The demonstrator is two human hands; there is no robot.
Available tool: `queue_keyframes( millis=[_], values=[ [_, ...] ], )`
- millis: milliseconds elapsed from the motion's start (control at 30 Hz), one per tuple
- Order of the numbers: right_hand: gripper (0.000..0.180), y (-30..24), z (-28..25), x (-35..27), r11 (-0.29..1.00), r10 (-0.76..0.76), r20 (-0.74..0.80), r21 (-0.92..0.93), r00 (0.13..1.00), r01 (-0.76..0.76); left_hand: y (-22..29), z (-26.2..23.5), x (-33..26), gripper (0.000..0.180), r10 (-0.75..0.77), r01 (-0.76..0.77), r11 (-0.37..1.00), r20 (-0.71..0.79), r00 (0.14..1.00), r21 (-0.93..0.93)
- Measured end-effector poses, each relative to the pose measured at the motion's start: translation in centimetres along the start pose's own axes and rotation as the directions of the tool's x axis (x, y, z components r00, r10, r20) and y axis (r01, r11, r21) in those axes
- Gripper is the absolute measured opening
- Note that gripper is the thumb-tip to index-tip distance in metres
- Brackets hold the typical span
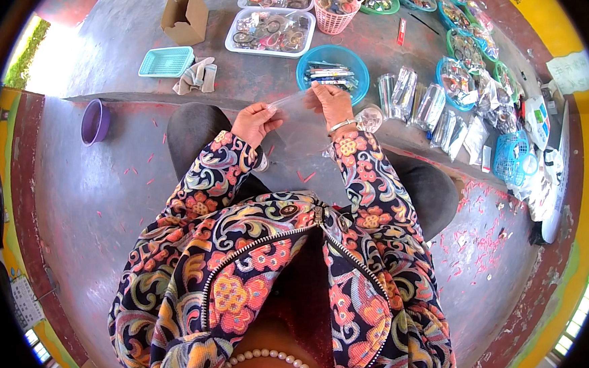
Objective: The person sits on the floor and sorts various stationery items, including pens and markers, into clear plastic bags. They pick up items from a blue bowl and a container, place them into bags, and arrange the filled bags on the floor.
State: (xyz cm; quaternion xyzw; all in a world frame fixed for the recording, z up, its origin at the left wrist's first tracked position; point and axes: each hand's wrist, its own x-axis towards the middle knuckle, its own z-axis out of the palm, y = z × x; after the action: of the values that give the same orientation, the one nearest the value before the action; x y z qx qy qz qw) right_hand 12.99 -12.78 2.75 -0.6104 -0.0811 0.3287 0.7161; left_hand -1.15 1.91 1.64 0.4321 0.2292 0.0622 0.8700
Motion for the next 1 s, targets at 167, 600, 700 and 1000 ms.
queue_keyframes(
  millis=[167,600,700,1000],
  values=[
    [0.031,0.2,0.4,0.0,0.989,-0.130,-0.049,-0.071,0.990,0.126,-0.1,-0.1,0.1,0.014,0.024,-0.024,0.999,-0.008,1.000,-0.043],
    [0.033,0.7,1.0,-0.3,0.967,-0.217,-0.012,-0.142,0.976,0.214,0.4,0.5,-0.5,0.027,0.146,-0.136,0.988,-0.141,0.979,0.077],
    [0.033,0.7,1.4,-0.5,0.966,-0.224,-0.018,-0.137,0.974,0.219,0.7,0.8,-0.7,0.027,0.162,-0.148,0.984,-0.158,0.974,0.101],
    [0.029,-0.4,0.1,0.2,0.578,-0.564,0.097,-0.663,0.820,0.476,0.6,1.4,0.1,0.021,0.306,-0.197,0.863,-0.173,0.936,0.464]
  ],
)
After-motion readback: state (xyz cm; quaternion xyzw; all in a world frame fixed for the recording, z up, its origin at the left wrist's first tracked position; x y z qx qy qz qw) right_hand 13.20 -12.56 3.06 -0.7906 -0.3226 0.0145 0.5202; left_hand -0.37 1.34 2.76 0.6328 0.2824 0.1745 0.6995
